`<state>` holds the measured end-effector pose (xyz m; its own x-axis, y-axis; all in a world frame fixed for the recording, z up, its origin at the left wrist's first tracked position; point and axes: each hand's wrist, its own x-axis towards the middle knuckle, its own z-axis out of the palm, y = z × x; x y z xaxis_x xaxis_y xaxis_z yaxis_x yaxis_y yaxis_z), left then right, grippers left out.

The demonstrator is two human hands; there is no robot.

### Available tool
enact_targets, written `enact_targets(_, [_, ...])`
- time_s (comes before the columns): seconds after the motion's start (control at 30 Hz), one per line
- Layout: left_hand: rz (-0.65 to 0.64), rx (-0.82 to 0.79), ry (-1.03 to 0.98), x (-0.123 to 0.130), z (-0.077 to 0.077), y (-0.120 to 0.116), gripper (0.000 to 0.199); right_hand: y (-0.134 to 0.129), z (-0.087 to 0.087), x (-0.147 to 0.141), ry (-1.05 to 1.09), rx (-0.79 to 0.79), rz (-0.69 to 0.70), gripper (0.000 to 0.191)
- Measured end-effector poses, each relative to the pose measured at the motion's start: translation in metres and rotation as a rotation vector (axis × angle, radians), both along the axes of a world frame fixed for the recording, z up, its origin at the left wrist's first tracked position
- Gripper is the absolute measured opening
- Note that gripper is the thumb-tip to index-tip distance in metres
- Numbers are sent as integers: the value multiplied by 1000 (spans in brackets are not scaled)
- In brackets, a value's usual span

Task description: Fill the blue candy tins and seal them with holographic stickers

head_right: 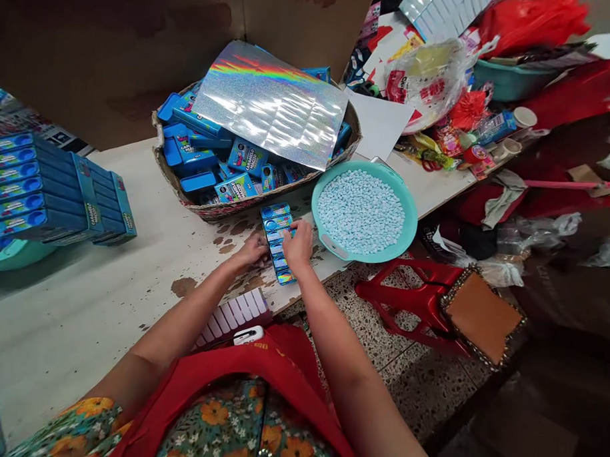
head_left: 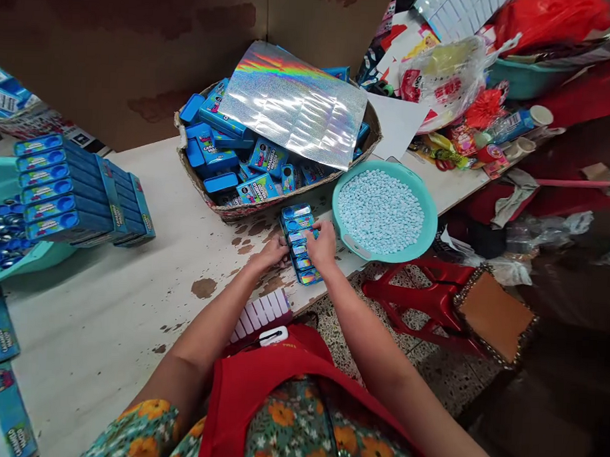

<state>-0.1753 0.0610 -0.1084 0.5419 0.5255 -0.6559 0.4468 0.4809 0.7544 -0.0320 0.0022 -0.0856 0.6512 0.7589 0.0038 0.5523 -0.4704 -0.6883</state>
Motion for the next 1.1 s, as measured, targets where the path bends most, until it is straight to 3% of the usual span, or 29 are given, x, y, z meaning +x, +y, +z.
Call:
enact_targets(0.1, [-26, 55, 14, -42, 14, 5, 26, -8, 10, -2, -26, 28, -23, 14])
enact_targets(0.23, [-266, 43, 5, -150, 43, 1, 39, -28, 32, -31, -136, 185, 54, 19])
enact_targets(0.33, [-379, -105, 90, -227, 62, -25, 38, -41, 44, -79, 19, 231, 361, 16])
enact_targets(0.43, [-304, -251, 202, -268, 65, -58, 24, -46, 41, -140, 238, 161, 756, 13])
enact_targets(0.57, [52, -264, 239, -276, 52, -85, 28, -49, 20, -211, 302, -77, 1167, 25])
enact_targets(0.7, [282, -224, 250, -274, 45, -94, 33, -53, 3, -249, 105, -276, 1428, 45])
enact_targets(0.87, [313, -184, 274, -277, 45, -99, 34, -55, -1, -255, -32, -280, 1558, 54])
enact_targets(1.0, [309, -188, 288, -277, 43, -98, 32, -56, 1, -251, -3, -268, 1598, 32])
enact_targets(1.1, [282, -189, 260, -275, 45, -94, 30, -53, 1, -249, -1, -245, 1534, 29])
